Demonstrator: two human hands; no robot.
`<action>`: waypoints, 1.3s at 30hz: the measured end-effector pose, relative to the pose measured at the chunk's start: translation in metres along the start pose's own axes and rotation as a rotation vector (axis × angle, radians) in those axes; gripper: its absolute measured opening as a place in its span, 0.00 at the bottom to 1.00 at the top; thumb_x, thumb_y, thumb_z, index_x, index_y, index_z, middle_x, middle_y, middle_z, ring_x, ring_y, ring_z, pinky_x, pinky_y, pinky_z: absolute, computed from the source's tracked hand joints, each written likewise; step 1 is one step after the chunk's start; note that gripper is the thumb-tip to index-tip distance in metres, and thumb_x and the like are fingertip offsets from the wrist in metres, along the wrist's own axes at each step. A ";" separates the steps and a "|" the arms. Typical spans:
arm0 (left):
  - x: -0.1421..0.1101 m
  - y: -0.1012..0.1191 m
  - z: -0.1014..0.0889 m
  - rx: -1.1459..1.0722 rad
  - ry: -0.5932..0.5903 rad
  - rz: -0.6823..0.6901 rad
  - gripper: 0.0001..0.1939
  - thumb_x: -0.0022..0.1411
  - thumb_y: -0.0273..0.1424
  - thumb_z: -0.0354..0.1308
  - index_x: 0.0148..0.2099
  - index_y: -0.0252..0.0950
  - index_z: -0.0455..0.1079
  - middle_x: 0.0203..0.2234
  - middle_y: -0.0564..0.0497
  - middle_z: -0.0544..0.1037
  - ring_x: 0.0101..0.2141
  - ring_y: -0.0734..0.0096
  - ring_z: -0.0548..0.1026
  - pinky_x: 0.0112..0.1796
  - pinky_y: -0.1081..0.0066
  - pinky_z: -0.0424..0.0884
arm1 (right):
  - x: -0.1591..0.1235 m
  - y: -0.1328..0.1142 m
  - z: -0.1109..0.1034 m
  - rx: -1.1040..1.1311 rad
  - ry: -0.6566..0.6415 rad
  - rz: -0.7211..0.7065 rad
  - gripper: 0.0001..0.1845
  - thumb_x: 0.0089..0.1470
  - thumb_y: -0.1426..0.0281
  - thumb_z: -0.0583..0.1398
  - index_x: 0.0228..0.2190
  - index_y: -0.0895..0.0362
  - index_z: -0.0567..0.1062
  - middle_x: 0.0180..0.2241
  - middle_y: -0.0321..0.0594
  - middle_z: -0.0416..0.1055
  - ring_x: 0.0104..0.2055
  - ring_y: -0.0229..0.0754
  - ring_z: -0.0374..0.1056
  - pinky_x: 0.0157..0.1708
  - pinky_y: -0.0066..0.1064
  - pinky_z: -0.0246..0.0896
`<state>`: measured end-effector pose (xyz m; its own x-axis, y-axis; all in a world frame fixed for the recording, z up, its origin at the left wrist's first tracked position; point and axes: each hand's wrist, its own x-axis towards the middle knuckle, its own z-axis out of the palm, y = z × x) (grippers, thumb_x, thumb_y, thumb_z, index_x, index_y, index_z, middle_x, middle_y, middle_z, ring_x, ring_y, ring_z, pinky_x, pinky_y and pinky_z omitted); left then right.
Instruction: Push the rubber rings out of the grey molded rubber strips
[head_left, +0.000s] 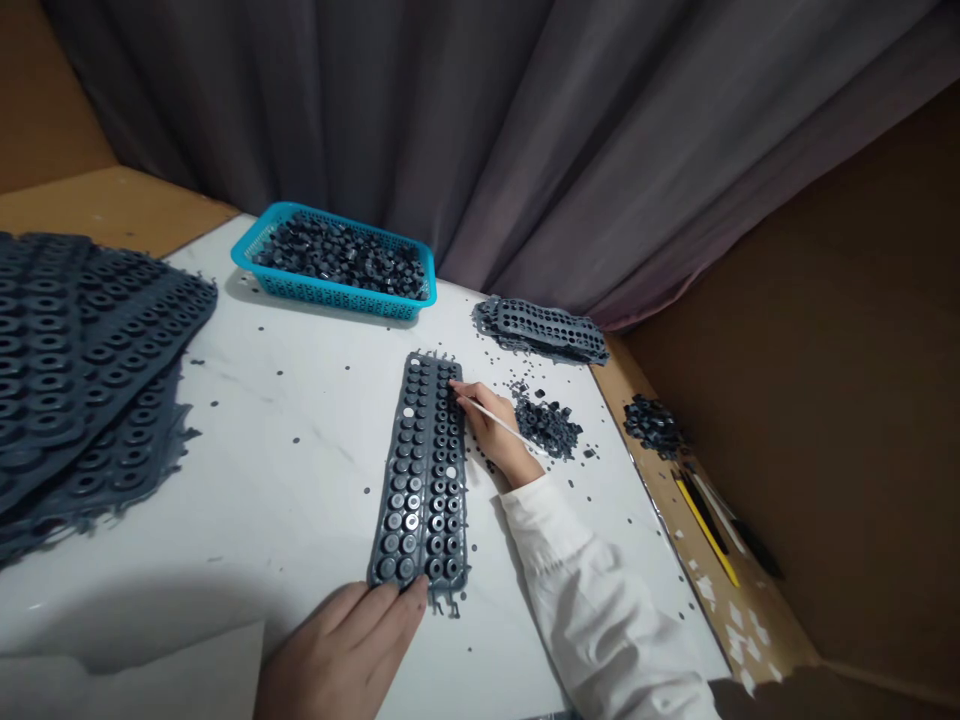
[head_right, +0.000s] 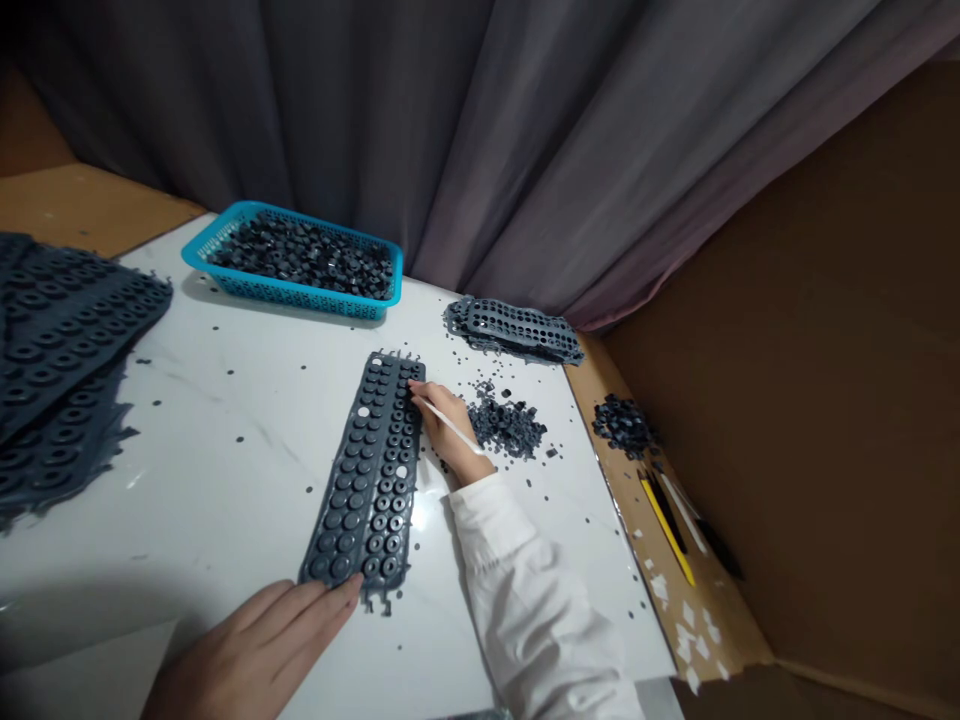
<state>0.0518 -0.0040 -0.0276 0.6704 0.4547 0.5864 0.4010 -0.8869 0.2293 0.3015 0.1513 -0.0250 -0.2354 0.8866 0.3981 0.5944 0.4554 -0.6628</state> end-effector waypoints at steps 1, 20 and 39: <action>-0.001 0.000 0.002 0.006 0.019 -0.005 0.36 0.70 0.49 0.28 0.58 0.29 0.65 0.42 0.46 0.78 0.36 0.63 0.71 0.39 0.67 0.68 | 0.000 0.000 0.000 -0.007 0.013 0.010 0.09 0.63 0.65 0.51 0.37 0.53 0.69 0.46 0.45 0.74 0.48 0.44 0.72 0.47 0.37 0.67; -0.003 0.001 0.006 0.035 0.055 -0.022 0.38 0.68 0.53 0.30 0.52 0.29 0.69 0.43 0.45 0.77 0.36 0.63 0.71 0.38 0.66 0.67 | -0.003 -0.007 -0.002 0.027 -0.062 -0.055 0.10 0.62 0.63 0.53 0.37 0.53 0.72 0.43 0.46 0.74 0.50 0.45 0.70 0.48 0.40 0.65; 0.000 -0.002 0.000 -0.004 0.048 0.005 0.34 0.70 0.49 0.33 0.67 0.32 0.53 0.43 0.46 0.78 0.36 0.63 0.73 0.38 0.67 0.69 | 0.000 0.002 -0.001 -0.140 0.129 -0.027 0.13 0.62 0.64 0.50 0.42 0.53 0.72 0.48 0.45 0.73 0.48 0.45 0.71 0.48 0.38 0.68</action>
<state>0.0510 -0.0027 -0.0286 0.6419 0.4459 0.6238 0.3951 -0.8896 0.2293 0.3030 0.1523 -0.0255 -0.1578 0.8524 0.4985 0.6922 0.4555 -0.5597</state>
